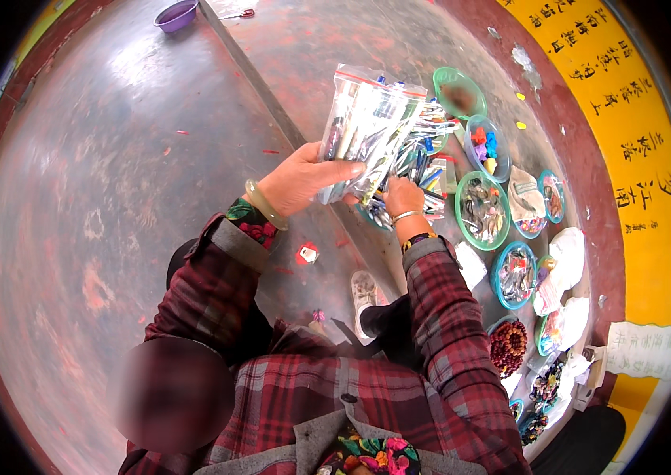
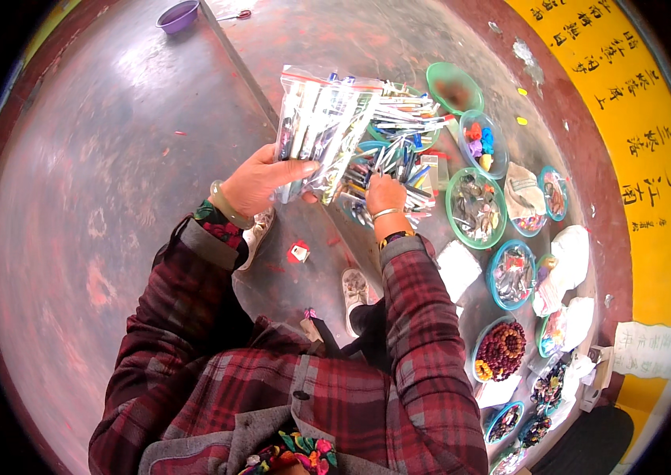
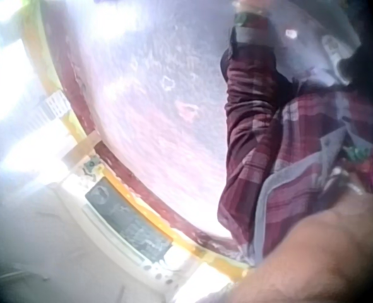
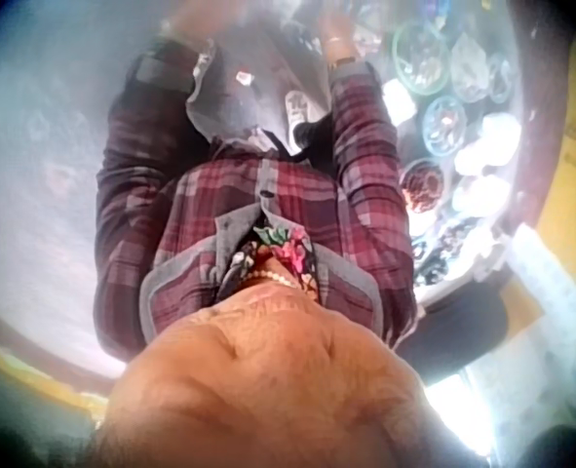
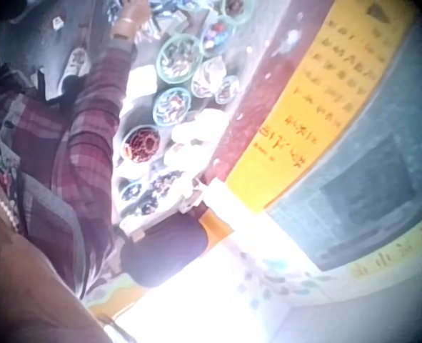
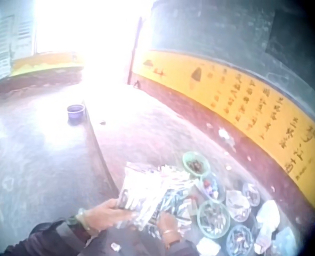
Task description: The person sits on the floor and repeatedly picks up pens and markers from a green tray, placing them into a clear plastic bag. They handle the items one by one, occasionally adjusting the bag to fit more pens.
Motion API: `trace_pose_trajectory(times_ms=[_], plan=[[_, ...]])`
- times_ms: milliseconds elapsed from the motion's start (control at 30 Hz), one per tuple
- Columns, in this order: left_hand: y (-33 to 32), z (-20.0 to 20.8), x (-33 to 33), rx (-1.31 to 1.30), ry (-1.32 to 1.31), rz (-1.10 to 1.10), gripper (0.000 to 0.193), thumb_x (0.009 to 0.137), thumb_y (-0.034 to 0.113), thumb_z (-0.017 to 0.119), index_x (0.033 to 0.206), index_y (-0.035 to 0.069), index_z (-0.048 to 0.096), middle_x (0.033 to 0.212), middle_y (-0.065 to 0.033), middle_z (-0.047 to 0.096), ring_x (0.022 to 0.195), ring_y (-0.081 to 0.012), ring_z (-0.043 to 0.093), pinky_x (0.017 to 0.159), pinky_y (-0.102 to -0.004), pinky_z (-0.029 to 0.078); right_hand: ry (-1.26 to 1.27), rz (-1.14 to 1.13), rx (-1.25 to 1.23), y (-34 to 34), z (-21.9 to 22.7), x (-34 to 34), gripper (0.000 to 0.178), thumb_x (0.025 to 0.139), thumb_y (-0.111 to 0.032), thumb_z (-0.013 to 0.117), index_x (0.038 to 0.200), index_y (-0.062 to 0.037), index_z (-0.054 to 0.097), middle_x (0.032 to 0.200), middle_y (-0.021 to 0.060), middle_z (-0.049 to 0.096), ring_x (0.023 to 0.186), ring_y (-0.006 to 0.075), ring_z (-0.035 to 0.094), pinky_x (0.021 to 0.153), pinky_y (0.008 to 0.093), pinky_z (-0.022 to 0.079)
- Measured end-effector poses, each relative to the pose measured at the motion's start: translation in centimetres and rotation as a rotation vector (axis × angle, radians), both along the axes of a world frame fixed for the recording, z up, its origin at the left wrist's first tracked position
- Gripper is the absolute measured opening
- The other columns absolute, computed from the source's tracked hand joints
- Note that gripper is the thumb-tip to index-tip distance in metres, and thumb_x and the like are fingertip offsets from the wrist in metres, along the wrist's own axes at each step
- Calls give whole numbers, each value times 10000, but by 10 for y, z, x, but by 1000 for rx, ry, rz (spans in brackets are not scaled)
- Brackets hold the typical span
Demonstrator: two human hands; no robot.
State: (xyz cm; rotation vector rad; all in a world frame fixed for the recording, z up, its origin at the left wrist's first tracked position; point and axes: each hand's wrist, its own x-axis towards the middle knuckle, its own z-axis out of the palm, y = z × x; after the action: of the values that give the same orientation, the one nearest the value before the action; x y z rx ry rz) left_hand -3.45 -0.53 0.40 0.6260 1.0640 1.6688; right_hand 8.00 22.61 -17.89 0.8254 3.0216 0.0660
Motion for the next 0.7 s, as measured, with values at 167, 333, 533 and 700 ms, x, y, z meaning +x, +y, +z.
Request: trace_pose_trajectory(times_ms=[167, 333, 533, 700], plan=[[1, -2, 0, 3, 16, -36, 288, 872, 109, 554, 1140, 3, 538, 1018, -59, 604, 859, -144, 588, 661, -291, 518, 69, -41, 51, -9, 13, 1, 241, 776, -310, 566, 785, -84, 649, 814, 110, 591, 719, 275, 632, 612, 404, 497], [-1, 0, 3, -21, 29, -57, 304, 871, 146, 571, 1142, 12, 541, 1010, -43, 600, 867, -121, 570, 668, -273, 512, 232, -144, 29, 11, 28, 5, 298, 828, -362, 497, 840, -95, 626, 832, 110, 607, 666, 307, 614, 618, 401, 500], [1, 0, 4, -29, 47, -70, 295, 869, 131, 570, 1141, 20, 548, 1016, -45, 603, 865, -136, 580, 658, -281, 517, 826, -380, -397, 62, 63, 17, 168, 795, -206, 565, 795, -53, 634, 754, 137, 653, 666, 254, 638, 620, 343, 517], [2, -3, 7, -54, 64, -93, 296, 867, 131, 574, 1136, 10, 548, 1005, -49, 601, 869, -132, 574, 670, -277, 513, 1588, -335, -1253, 61, 142, 37, 82, 775, -40, 577, 856, -31, 584, 806, 110, 641, 706, 198, 644, 573, 282, 539]])
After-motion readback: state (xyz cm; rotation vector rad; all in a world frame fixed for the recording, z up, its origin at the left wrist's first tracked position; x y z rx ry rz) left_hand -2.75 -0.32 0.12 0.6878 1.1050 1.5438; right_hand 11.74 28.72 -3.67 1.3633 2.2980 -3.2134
